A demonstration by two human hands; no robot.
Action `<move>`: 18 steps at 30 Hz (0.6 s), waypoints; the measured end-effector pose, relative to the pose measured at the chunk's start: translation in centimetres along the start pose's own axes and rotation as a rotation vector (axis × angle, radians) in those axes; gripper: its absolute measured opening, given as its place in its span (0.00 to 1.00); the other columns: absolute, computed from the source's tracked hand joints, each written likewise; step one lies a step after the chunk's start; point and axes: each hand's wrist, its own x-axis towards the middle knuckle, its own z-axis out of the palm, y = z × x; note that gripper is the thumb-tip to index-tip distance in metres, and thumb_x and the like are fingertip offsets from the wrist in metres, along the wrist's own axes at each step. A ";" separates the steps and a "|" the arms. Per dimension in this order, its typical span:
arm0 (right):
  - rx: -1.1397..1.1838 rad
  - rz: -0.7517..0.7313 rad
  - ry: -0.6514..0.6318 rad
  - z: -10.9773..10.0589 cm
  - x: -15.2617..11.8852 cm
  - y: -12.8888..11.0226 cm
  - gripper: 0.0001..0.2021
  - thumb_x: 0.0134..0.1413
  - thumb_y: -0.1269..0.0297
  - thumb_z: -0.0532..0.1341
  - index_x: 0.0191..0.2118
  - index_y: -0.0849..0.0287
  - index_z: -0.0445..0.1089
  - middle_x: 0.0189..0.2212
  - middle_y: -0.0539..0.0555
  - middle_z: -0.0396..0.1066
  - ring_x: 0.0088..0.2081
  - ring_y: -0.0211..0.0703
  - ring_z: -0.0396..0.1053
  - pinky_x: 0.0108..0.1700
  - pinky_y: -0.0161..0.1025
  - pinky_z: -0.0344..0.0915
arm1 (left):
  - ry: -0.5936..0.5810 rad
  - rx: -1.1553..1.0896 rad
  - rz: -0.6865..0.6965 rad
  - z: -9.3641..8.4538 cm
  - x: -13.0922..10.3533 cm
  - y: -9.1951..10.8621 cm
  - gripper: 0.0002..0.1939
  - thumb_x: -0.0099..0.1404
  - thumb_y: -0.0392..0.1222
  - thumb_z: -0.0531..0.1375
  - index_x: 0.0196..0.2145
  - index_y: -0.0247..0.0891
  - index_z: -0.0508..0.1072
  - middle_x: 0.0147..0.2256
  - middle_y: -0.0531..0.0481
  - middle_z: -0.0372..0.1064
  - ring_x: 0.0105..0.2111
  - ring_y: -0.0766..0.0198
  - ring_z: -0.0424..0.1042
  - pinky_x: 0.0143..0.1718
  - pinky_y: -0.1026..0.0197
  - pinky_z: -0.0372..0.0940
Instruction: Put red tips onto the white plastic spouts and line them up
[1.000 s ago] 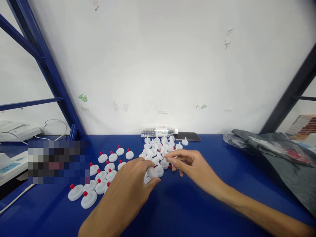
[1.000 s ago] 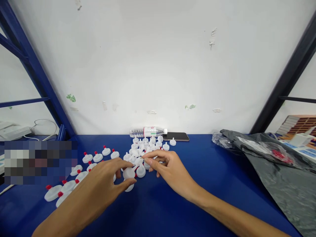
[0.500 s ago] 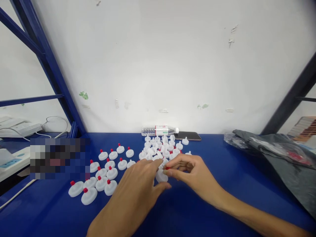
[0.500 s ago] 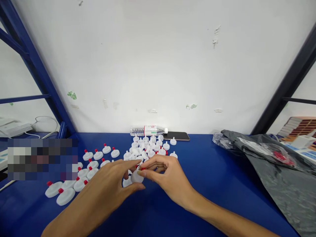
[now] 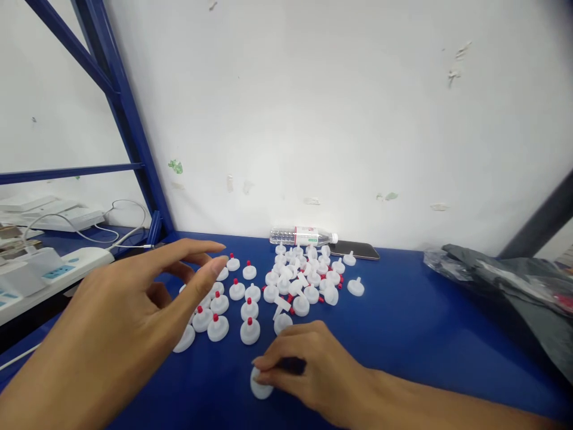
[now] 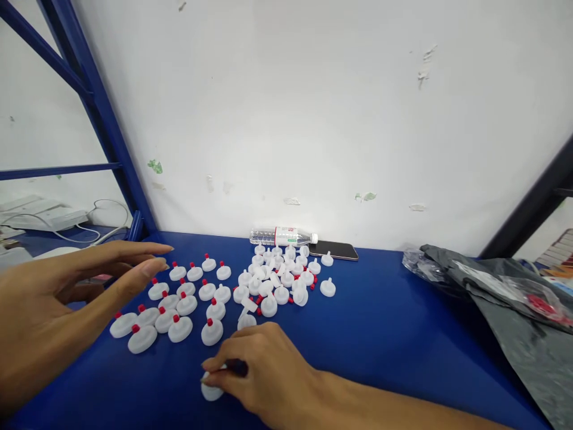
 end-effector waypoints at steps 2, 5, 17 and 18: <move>-0.147 -0.098 -0.060 0.9 1.6 -0.5 0.08 0.64 0.60 0.68 0.44 0.56 0.83 0.38 0.52 0.84 0.37 0.42 0.81 0.41 0.33 0.71 | -0.033 0.018 0.022 0.0 -0.3 -0.3 0.20 0.63 0.68 0.57 0.43 0.60 0.81 0.32 0.61 0.82 0.24 0.61 0.78 0.22 0.64 0.66; -0.382 -0.233 -0.147 1.0 3.2 -1.2 0.11 0.70 0.59 0.62 0.50 0.55 0.79 0.40 0.51 0.83 0.40 0.43 0.80 0.39 0.34 0.68 | -0.044 0.016 0.052 0.2 -0.5 -0.3 0.18 0.66 0.65 0.57 0.44 0.59 0.80 0.32 0.63 0.82 0.23 0.64 0.78 0.23 0.65 0.66; -0.632 0.072 -0.092 -6.7 3.2 -2.2 0.09 0.63 0.55 0.68 0.40 0.53 0.81 0.33 0.49 0.82 0.31 0.43 0.77 0.32 0.37 0.58 | -0.136 -0.097 0.004 0.5 0.0 1.6 0.23 0.62 0.65 0.58 0.40 0.51 0.84 0.28 0.56 0.80 0.24 0.59 0.77 0.21 0.63 0.64; -0.623 0.085 -0.132 -6.7 3.2 -1.9 0.07 0.62 0.57 0.68 0.41 0.53 0.81 0.34 0.49 0.83 0.33 0.45 0.78 0.32 0.37 0.58 | -0.154 -0.103 0.022 0.8 0.0 1.6 0.22 0.63 0.65 0.57 0.41 0.50 0.84 0.28 0.55 0.80 0.26 0.58 0.78 0.22 0.63 0.65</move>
